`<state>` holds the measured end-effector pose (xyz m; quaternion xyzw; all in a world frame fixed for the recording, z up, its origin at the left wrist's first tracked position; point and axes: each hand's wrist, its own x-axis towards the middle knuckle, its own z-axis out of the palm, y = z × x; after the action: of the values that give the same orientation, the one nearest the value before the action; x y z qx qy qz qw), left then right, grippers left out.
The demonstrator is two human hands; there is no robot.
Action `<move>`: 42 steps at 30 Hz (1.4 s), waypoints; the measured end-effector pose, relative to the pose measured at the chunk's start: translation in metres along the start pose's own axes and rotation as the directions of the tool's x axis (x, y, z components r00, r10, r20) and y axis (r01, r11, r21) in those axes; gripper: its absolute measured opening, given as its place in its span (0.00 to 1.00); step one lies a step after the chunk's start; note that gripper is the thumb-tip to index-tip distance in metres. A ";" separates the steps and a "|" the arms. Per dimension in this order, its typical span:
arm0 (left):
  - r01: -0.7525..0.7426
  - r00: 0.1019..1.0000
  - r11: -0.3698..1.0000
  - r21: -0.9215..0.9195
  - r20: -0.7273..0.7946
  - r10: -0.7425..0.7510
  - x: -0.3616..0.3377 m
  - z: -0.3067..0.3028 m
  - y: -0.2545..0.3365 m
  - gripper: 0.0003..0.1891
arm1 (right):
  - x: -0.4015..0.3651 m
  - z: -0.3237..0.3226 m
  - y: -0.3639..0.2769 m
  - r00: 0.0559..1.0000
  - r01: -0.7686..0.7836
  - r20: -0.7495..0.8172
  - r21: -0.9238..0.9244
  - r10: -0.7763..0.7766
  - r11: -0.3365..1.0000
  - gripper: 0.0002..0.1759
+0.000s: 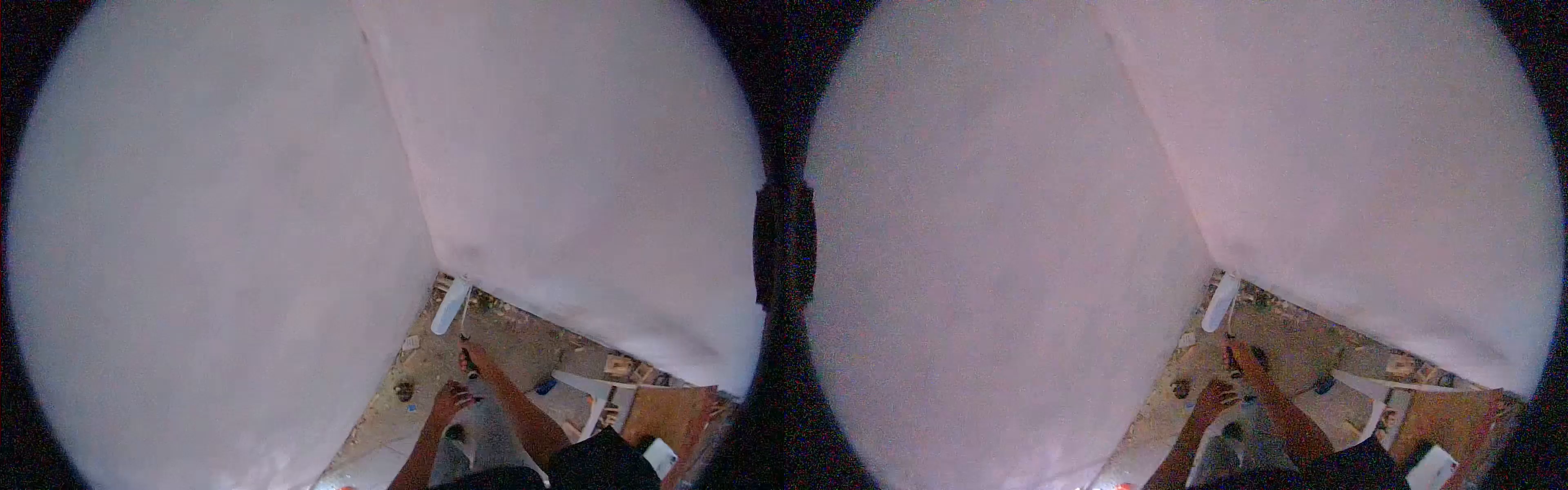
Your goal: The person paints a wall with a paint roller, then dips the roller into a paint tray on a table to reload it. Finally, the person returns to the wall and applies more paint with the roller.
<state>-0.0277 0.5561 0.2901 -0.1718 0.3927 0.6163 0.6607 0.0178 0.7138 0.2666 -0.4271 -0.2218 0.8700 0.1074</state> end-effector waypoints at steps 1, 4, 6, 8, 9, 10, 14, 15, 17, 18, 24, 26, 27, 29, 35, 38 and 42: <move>0.010 0.999 0.998 -0.065 0.036 -0.008 0.018 -0.004 0.004 0.22 | 0.021 0.001 -0.006 0.996 -0.084 -0.016 0.028 0.084 0.996 0.12; -0.035 0.999 0.987 -0.158 0.012 0.037 0.105 0.000 0.041 0.23 | 0.077 0.011 -0.040 0.971 -0.232 -0.053 0.020 0.232 0.973 0.12; -0.027 0.998 0.937 -0.349 0.043 0.045 0.164 -0.018 0.043 0.21 | 0.122 -0.016 -0.021 0.974 -0.217 -0.081 -0.086 0.210 0.972 0.11; -0.012 0.997 0.847 -0.532 0.060 0.052 0.211 -0.034 0.041 0.20 | 0.147 -0.025 -0.017 0.979 -0.204 -0.010 -0.013 0.204 0.979 0.12; -0.009 0.996 0.789 -0.615 0.065 0.062 0.234 -0.040 0.040 0.19 | 0.159 -0.032 -0.015 0.981 -0.193 0.024 0.026 0.193 0.981 0.12; -0.097 0.995 0.814 -0.573 -0.071 0.069 0.235 -0.017 0.054 0.18 | 0.199 -0.061 0.017 0.996 -0.067 -0.083 -0.350 0.040 0.934 0.12; -0.150 0.966 0.901 -0.408 -0.254 0.046 0.267 -0.010 0.078 0.16 | 0.226 -0.055 0.008 0.975 -0.091 -0.223 -0.436 -0.009 0.895 0.14; -0.131 0.972 0.900 -0.416 -0.234 0.033 0.273 -0.010 0.082 0.16 | 0.240 -0.077 0.011 0.995 -0.099 -0.066 -0.401 0.080 0.911 0.14; -0.066 0.997 0.831 -0.552 -0.077 0.028 0.259 0.021 0.101 0.16 | 0.242 -0.080 -0.001 0.973 -0.201 0.055 -0.274 0.224 0.941 0.14; 0.014 0.999 0.773 -0.635 0.039 0.013 0.258 0.020 0.103 0.16 | 0.225 -0.052 -0.029 0.959 -0.275 0.018 -0.181 0.283 0.944 0.14; -0.099 0.990 0.856 -0.507 -0.140 0.032 0.256 0.039 0.122 0.16 | 0.223 -0.040 -0.057 0.935 -0.324 0.126 -0.077 0.332 0.943 0.17; -0.100 0.983 0.903 -0.418 -0.181 0.025 0.263 0.050 0.136 0.17 | 0.243 -0.043 -0.050 0.949 -0.287 0.095 -0.133 0.301 0.949 0.16; -0.104 0.977 0.917 -0.385 -0.214 0.021 0.274 0.049 0.138 0.18 | 0.251 -0.041 -0.059 0.952 -0.268 0.098 -0.199 0.291 0.943 0.16; -0.266 0.901 0.926 -0.266 -0.411 0.141 0.304 0.030 0.125 0.19 | 0.254 -0.034 -0.056 0.938 -0.307 0.074 -0.280 0.340 0.910 0.15; -0.048 0.989 0.939 -0.341 -0.147 -0.003 0.330 -0.014 0.110 0.17 | 0.265 -0.062 -0.032 0.917 -0.366 0.120 -0.125 0.380 0.922 0.14; 0.044 0.997 0.892 -0.450 -0.032 -0.066 0.316 -0.015 0.105 0.20 | 0.266 -0.071 -0.032 0.914 -0.273 0.200 -0.337 0.352 0.901 0.13; -0.086 0.989 0.947 -0.308 -0.139 0.044 0.274 0.009 0.101 0.23 | 0.219 -0.057 -0.017 0.982 0.118 0.181 -0.804 0.051 0.582 0.13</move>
<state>-0.1399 0.7671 0.1217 -0.3015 0.3378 0.6796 0.5772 -0.0709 0.8283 0.0915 -0.3423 -0.6115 0.7058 -0.1040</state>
